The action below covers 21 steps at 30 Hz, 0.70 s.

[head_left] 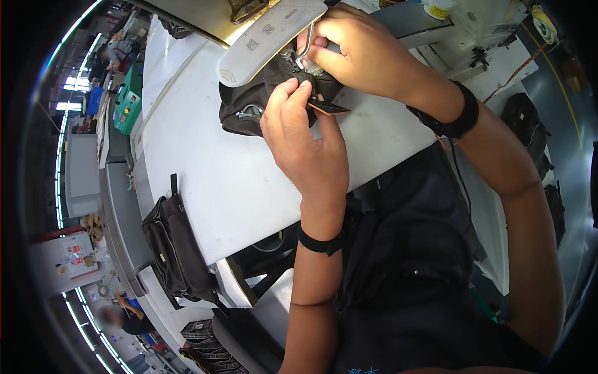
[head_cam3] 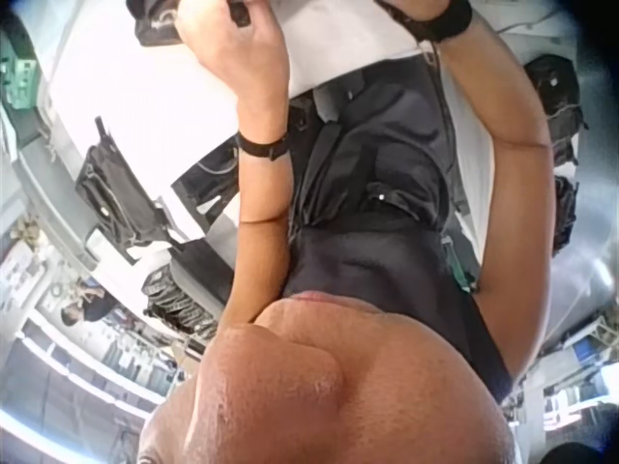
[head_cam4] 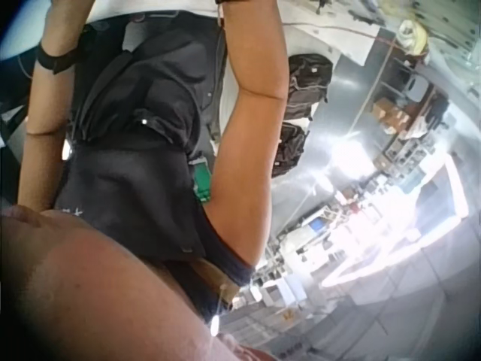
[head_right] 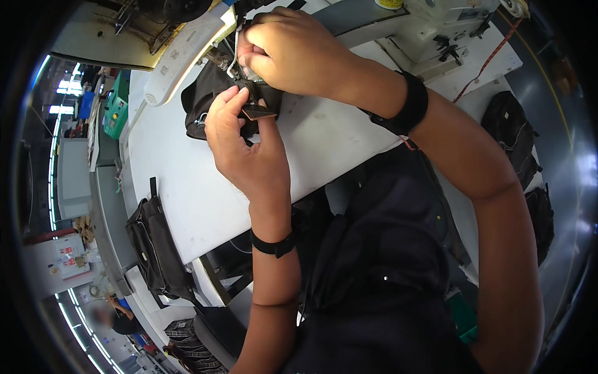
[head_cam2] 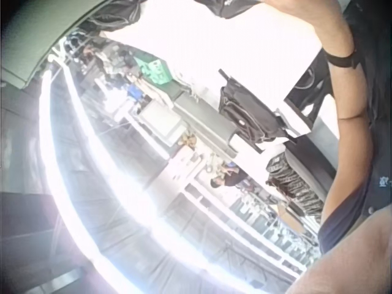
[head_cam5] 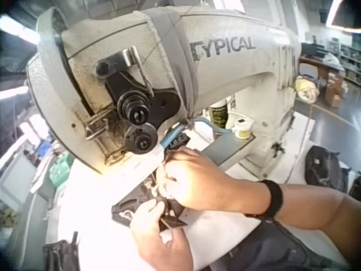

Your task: The recorder uses an industrial sewing machine to sew a leather or heavy fabric bag, including using nippers to trim threads.

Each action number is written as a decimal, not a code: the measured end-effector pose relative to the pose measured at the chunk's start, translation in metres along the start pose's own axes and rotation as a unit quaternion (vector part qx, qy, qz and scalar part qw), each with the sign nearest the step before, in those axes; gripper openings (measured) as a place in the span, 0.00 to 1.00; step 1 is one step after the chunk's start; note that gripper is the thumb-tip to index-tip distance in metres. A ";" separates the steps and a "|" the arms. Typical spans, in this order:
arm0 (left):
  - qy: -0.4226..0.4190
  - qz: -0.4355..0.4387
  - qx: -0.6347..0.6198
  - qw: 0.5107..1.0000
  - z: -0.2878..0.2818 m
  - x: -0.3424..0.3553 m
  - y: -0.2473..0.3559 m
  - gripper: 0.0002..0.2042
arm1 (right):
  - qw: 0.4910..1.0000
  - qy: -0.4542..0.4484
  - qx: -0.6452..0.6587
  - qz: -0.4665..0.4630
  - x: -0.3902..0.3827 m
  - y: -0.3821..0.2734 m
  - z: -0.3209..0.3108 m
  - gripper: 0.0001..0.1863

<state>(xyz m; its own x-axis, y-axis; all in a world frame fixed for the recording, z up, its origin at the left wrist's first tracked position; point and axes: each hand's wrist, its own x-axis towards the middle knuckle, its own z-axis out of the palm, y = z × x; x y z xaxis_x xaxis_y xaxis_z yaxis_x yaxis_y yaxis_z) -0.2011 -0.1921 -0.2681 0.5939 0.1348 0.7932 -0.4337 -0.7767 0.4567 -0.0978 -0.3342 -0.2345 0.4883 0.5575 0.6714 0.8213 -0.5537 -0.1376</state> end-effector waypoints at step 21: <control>-0.031 -0.005 0.006 1.000 -0.003 0.008 0.006 0.17 | 0.993 0.113 -0.036 0.005 -0.001 -0.007 0.013 0.10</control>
<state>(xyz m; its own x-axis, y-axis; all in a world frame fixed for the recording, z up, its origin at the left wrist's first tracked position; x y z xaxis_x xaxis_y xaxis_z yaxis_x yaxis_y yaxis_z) -0.2014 -0.1935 -0.2579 0.6387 0.1051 0.7623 -0.4200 -0.7824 0.4598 -0.0999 -0.3229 -0.2442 0.4115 0.4026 0.8177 0.7890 -0.6064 -0.0985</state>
